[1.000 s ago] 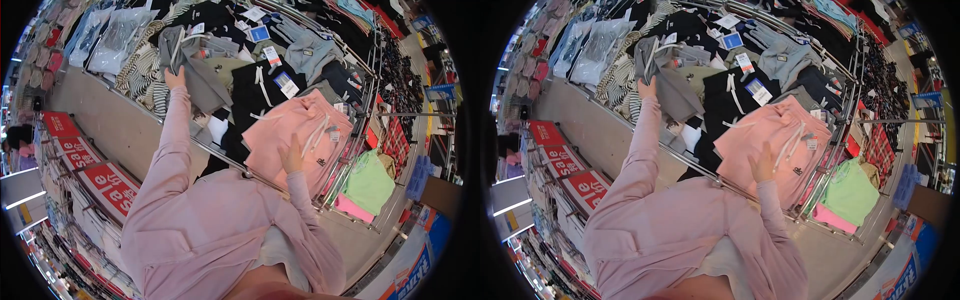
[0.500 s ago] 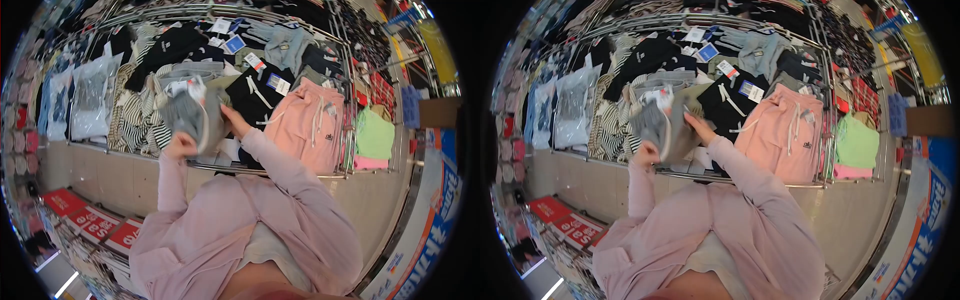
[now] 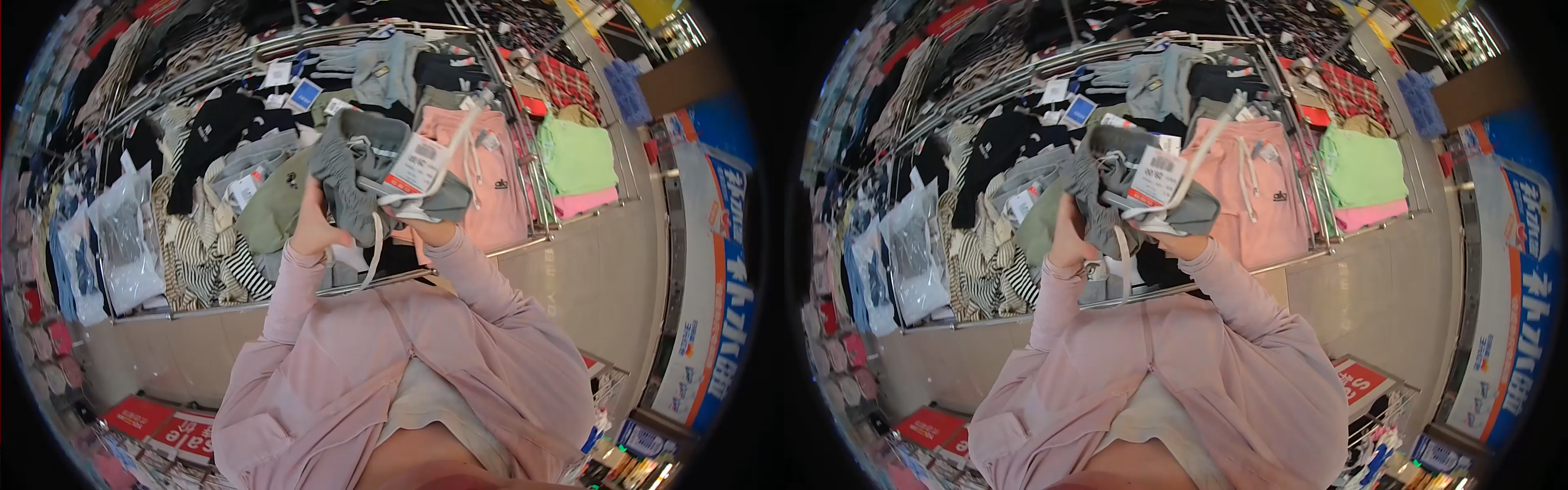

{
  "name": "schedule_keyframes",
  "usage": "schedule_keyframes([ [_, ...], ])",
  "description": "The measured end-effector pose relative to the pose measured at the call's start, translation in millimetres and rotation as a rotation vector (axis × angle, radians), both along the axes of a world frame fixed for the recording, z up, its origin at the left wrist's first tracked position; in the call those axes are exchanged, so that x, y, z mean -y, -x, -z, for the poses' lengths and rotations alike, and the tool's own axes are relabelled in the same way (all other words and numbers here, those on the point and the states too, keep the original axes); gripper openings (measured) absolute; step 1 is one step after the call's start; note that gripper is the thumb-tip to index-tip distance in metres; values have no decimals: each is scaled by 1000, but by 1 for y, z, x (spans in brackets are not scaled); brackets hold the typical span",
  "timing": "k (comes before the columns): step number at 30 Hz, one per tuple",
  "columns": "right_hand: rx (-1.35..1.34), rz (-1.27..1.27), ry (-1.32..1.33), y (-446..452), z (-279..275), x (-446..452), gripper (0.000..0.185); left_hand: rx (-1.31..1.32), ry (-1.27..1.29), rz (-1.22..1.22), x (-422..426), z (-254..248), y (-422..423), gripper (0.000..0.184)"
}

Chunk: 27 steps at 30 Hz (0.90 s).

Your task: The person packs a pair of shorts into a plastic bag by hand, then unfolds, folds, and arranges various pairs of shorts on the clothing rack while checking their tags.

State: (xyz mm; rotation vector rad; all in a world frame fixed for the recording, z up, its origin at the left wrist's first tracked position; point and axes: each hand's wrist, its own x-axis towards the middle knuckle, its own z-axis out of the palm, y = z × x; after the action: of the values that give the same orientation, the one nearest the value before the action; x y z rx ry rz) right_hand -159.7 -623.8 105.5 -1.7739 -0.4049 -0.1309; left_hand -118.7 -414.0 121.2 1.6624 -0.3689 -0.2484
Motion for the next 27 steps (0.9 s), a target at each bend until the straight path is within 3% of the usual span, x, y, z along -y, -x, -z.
schedule_keyframes([
  [4,234,85,33,18,-27,47,40,422,388,-324,66,-30,-32,121],
  [5,334,140,103,23,-35,61,41,432,132,-31,69,-8,-41,118],
  [6,449,220,186,27,-41,75,41,191,269,145,84,-8,-35,79],
  [8,690,442,392,30,-53,107,43,62,297,401,112,-15,-42,34],
  [10,751,548,446,34,-62,153,44,207,343,-25,143,-44,-35,27],
  [12,42,556,-295,43,-68,204,73,34,517,-1,155,-87,-37,27],
  [13,38,582,-563,41,-89,214,90,39,515,14,164,-102,-39,27],
  [15,160,762,-455,41,-99,233,108,76,523,359,181,-125,-39,28],
  [16,143,780,-383,42,-110,233,114,81,523,369,190,-137,-30,28],
  [18,253,375,-247,34,-104,226,97,249,407,563,210,-157,-5,30],
  [20,164,-90,144,42,-130,205,86,189,150,929,216,-163,18,34],
  [22,-24,-409,272,40,-99,191,59,385,101,1093,220,-164,43,37],
  [23,-21,-414,271,48,-100,193,59,270,-7,1094,211,-170,53,39],
  [24,-5,-457,426,60,-103,197,48,153,-113,1089,197,-177,58,41],
  [26,14,-511,579,70,-110,215,38,213,-165,1051,183,-179,53,39],
  [27,18,-346,782,76,-111,225,32,292,-226,912,179,-175,51,35],
])
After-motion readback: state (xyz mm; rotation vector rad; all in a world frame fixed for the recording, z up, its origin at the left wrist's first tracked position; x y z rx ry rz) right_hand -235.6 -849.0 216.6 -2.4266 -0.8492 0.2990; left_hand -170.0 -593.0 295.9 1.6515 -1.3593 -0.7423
